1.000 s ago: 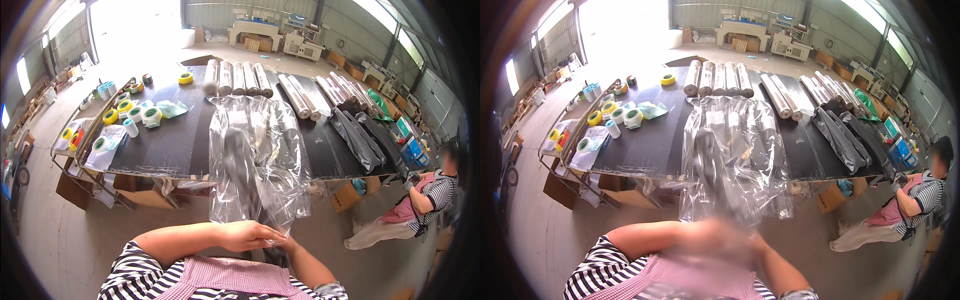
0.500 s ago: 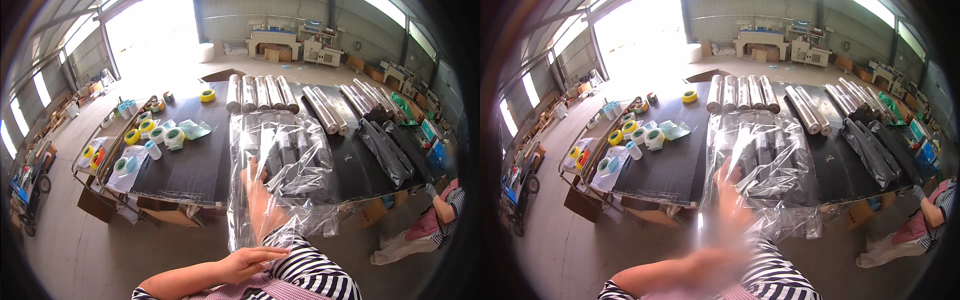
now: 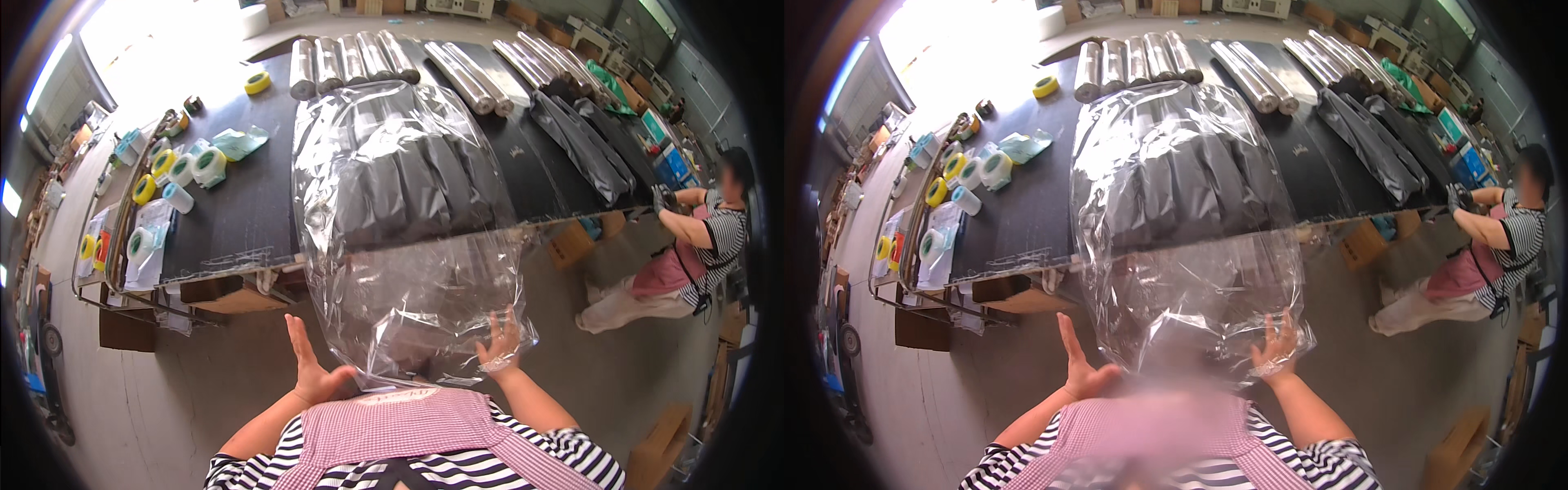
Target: The person applies labels to wrapped rolls, places them into a transparent plastic bag, seals the bag using a tape dispenser, and puts the package into a cardboard box.
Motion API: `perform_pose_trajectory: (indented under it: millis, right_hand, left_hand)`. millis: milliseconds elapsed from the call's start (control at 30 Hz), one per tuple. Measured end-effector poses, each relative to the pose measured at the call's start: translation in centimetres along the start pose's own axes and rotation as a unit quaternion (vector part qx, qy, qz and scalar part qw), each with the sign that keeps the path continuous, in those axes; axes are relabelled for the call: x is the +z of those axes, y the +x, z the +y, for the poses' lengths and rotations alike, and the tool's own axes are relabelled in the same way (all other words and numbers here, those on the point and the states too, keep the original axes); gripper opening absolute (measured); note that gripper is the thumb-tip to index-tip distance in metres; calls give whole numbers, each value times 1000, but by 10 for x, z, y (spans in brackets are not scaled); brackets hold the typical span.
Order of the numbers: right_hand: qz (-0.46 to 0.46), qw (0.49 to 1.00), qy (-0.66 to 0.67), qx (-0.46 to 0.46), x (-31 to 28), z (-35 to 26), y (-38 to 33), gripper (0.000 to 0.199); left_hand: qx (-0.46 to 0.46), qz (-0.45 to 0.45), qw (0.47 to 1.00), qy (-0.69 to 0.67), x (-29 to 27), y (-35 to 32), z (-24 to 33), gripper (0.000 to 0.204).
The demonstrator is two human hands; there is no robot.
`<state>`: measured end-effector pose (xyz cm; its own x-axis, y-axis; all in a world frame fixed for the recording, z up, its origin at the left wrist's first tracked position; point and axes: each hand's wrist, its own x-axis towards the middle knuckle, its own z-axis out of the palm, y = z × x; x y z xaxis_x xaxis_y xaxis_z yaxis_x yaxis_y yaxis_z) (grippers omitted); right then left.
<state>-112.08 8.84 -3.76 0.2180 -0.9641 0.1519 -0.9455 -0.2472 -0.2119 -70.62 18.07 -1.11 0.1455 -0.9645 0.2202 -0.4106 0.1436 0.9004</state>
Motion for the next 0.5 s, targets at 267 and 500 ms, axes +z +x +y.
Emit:
perform_pose_trajectory:
  millis: [267, 500]
  right_hand:
    - [52, 918, 183, 348, 18, 124, -66, 89]
    - [-42, 829, 453, 326, 133, 98, -3, 133]
  left_hand:
    - [-393, 48, 788, -471, 43, 11, -17, 100]
    - [-450, 77, 826, -329, 6, 12, 31, 56]
